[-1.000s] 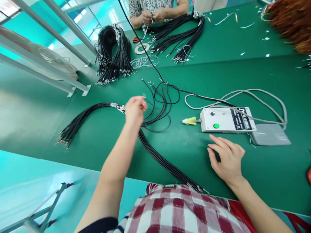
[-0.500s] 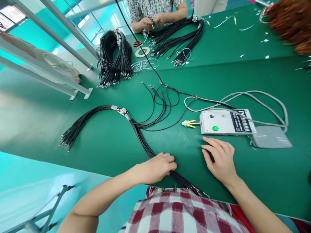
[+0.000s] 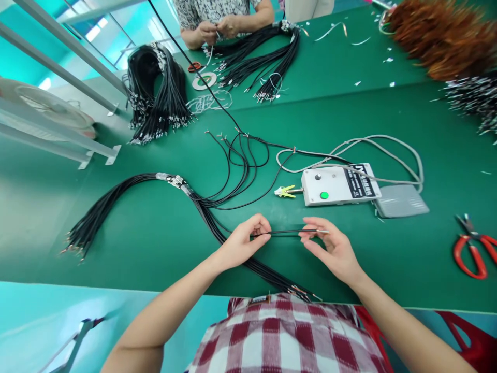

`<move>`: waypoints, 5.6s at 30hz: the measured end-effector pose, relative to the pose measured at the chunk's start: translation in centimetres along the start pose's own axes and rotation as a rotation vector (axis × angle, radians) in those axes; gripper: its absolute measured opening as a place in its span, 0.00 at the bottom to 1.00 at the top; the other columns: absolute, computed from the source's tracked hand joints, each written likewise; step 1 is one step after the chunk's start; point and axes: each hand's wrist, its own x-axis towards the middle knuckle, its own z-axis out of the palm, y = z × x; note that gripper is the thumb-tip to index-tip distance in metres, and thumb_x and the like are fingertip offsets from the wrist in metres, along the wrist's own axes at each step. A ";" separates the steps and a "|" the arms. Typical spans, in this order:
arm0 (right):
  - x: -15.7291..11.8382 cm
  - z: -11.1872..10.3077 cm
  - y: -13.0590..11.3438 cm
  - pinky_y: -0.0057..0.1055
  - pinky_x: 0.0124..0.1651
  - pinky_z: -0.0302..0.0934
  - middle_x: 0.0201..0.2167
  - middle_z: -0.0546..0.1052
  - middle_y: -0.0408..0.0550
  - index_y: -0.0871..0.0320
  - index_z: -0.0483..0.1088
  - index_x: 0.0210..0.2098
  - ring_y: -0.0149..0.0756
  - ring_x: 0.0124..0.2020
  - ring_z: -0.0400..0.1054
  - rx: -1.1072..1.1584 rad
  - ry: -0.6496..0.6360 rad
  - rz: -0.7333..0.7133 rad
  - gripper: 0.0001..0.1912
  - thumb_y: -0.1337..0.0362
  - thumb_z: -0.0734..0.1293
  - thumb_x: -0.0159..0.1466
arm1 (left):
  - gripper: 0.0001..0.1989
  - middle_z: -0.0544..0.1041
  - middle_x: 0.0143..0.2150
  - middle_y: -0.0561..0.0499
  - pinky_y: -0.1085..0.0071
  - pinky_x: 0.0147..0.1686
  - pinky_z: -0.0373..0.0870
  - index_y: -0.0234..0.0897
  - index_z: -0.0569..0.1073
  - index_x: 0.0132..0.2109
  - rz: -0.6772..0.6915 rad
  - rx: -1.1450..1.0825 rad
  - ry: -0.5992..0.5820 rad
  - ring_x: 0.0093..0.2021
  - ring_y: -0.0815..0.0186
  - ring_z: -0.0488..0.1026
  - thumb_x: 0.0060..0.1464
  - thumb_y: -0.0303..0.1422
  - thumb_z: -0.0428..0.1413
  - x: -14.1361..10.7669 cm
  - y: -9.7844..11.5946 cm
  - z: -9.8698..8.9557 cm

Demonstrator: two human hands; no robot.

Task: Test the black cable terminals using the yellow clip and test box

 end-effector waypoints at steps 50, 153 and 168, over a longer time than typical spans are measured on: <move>1.9 4.0 -2.2 0.29 0.31 0.55 0.22 0.70 0.39 0.56 0.77 0.32 0.28 0.24 0.59 0.719 0.093 0.372 0.10 0.56 0.74 0.58 | 0.19 0.75 0.24 0.53 0.78 0.17 0.66 0.32 0.70 0.33 -0.140 -0.603 0.206 0.18 0.73 0.71 0.50 0.43 0.66 1.9 1.6 5.2; 5.0 -5.1 -1.4 0.40 0.53 0.59 0.47 0.81 0.48 0.54 0.70 0.43 0.43 0.49 0.71 -0.973 0.363 -0.551 0.09 0.67 0.70 0.63 | 0.08 0.67 0.20 0.58 0.79 0.17 0.52 0.34 0.68 0.29 -0.060 -0.408 0.533 0.16 0.77 0.63 0.50 0.28 0.60 10.5 -2.8 0.7; 4.0 -4.3 1.7 0.39 0.48 0.63 0.45 0.83 0.41 0.53 0.68 0.35 0.42 0.44 0.73 -1.083 0.384 -0.603 0.11 0.72 0.72 0.59 | 0.07 0.66 0.19 0.59 0.78 0.16 0.53 0.35 0.68 0.29 -0.043 -0.370 0.586 0.16 0.76 0.62 0.51 0.29 0.60 9.4 -3.1 0.0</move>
